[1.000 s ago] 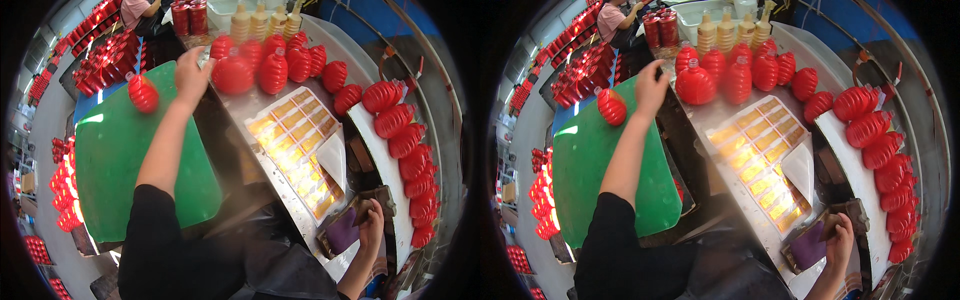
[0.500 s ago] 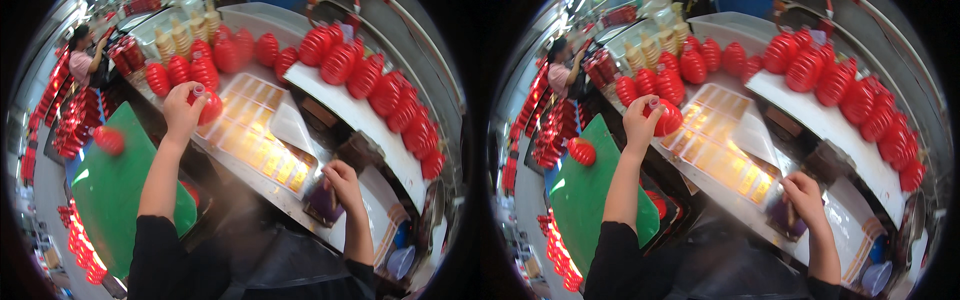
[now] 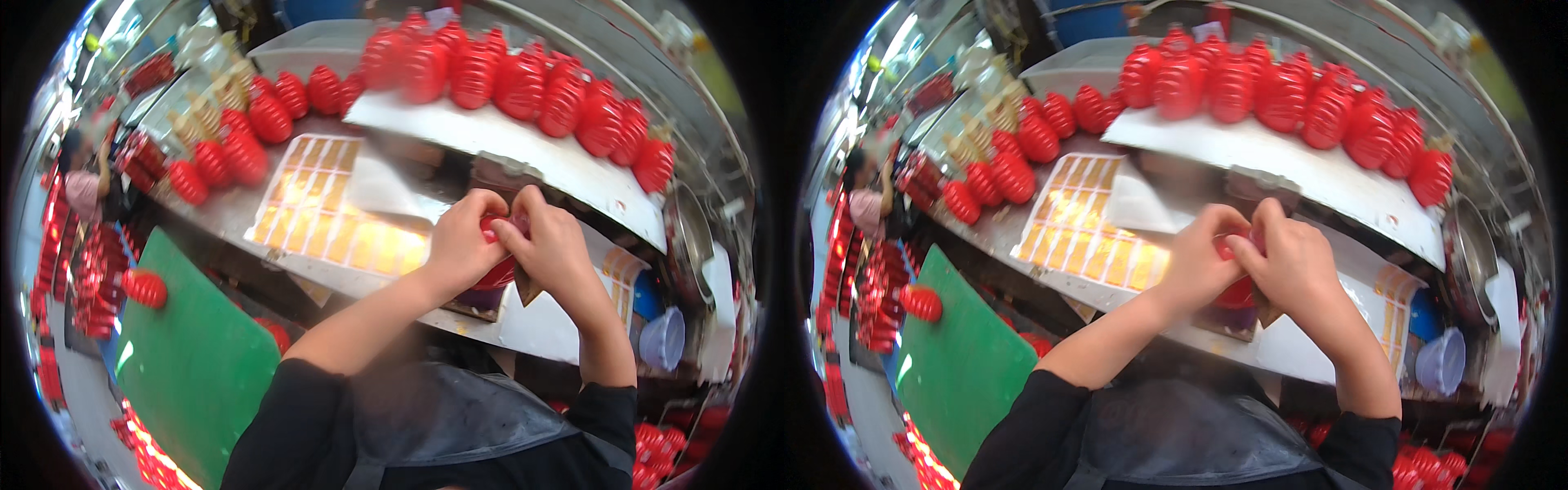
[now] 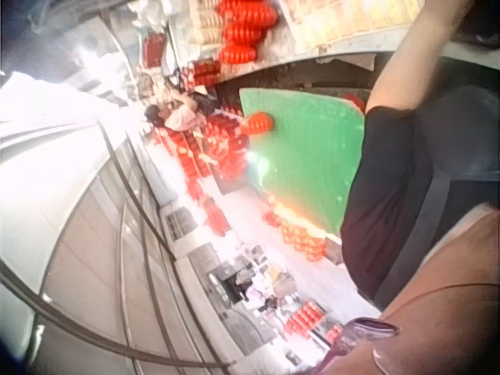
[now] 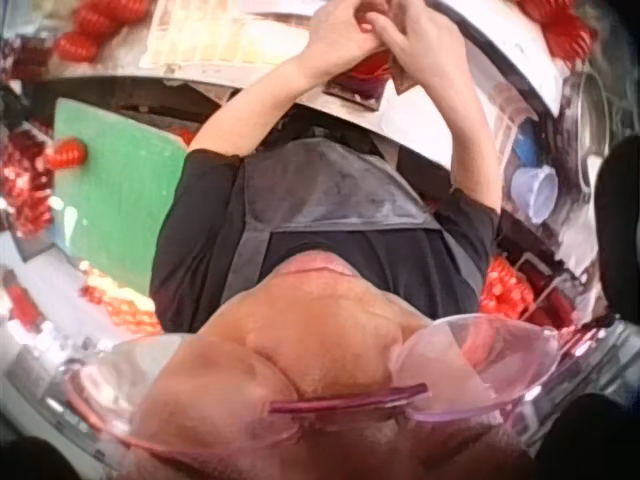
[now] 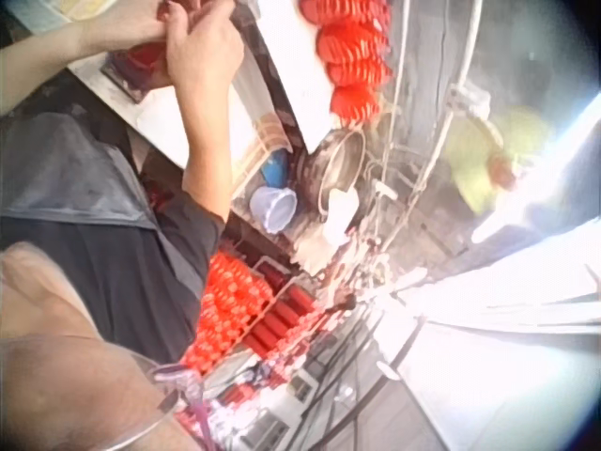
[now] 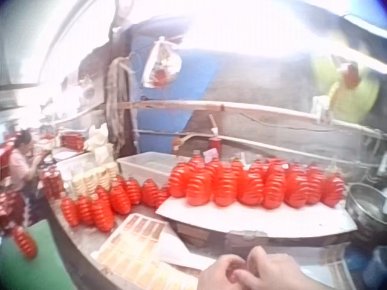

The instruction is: The person repeatedly picks up red plastic bottles, applies a gold label to each bottle, and places the labeled bottles on a nearby tray. The process is performed one at a time in a repetitive cycle.

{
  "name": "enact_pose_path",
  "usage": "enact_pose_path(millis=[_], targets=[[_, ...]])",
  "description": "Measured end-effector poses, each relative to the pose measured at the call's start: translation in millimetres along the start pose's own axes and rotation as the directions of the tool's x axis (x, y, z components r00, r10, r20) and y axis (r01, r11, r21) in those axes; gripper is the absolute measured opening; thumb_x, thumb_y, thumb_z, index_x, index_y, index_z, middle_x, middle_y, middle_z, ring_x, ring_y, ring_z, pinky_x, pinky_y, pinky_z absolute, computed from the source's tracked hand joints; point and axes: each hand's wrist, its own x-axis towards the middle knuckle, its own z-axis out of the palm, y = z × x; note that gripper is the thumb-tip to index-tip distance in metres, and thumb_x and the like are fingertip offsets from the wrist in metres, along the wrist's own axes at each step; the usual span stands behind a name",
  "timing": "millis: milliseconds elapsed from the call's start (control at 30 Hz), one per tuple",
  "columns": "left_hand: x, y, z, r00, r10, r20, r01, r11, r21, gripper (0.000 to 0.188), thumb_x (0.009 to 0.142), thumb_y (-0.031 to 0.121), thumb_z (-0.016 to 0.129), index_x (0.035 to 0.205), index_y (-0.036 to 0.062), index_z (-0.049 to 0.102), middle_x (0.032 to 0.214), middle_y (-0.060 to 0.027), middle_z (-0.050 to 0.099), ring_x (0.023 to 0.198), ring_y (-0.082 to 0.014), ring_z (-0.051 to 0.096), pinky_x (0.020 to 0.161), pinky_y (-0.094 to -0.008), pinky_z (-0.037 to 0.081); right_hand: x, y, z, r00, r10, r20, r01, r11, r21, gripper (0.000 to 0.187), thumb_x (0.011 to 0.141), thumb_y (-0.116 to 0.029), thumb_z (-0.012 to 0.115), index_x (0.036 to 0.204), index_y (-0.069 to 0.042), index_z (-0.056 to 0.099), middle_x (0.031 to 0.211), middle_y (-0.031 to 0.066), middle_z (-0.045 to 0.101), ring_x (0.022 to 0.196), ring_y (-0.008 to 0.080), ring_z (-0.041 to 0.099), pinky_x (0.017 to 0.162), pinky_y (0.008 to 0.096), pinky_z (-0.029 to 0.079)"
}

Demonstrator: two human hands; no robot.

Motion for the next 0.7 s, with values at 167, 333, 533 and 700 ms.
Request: enact_pose_path(millis=[167,333,533,700], targets=[[-0.6,10.1,16.9,0.949,0.267,0.165,-0.258,0.963,-0.077,0.068,0.075,0.007,0.081,0.136,0.0036,0.049,0.137,-0.0183,0.055,0.127,-0.0344,0.058,0.108,-0.0428,0.050,-33.8,41.4,-22.9,0.986,0.112,0.120,-0.115,0.993,0.017,0.032,0.093,-0.032,0.061,0.100,-0.001,0.060,0.084,0.0261,0.070,0.083,0.0470,0.069,0.077,0.0552,0.053],[6.8,8.3,7.0,0.944,0.174,0.279,-0.150,0.983,-0.106,0.059,0.089,-0.001,0.070,0.143,0.0040,0.045,0.135,-0.0131,0.060,0.132,-0.0234,0.056,0.118,-0.0388,0.039,-87.8,116.5,-98.6,0.877,0.478,-0.039,-0.412,0.792,0.451,0.027,0.096,-0.030,0.063,0.092,-0.003,0.063,0.085,0.0034,0.067,0.080,0.0113,0.062,0.071,0.0326,0.052],[19.5,-20.3,-13.3,0.973,-0.175,0.153,0.202,0.962,-0.185,0.029,0.097,-0.003,0.065,0.125,0.0016,0.060,0.108,-0.0070,0.069,0.105,-0.0146,0.066,0.093,-0.0283,0.053,-194.6,205.3,-215.1,0.215,0.749,-0.626,-0.213,0.662,0.719,0.026,0.104,-0.040,0.062,0.093,-0.015,0.061,0.060,-0.0040,0.054,0.037,0.0054,0.042,0.034,0.0204,0.033],[22.7,-35.6,-10.4,0.960,-0.218,0.174,0.246,0.956,-0.159,0.018,0.101,0.003,0.064,0.118,0.0013,0.063,0.105,-0.0059,0.070,0.099,-0.0126,0.066,0.093,-0.0273,0.051,-223.9,336.4,-250.9,0.253,0.731,-0.633,-0.177,0.679,0.713,0.025,0.104,-0.028,0.064,0.083,-0.013,0.063,0.061,-0.0057,0.054,0.047,0.0060,0.044,0.044,0.0237,0.030]])
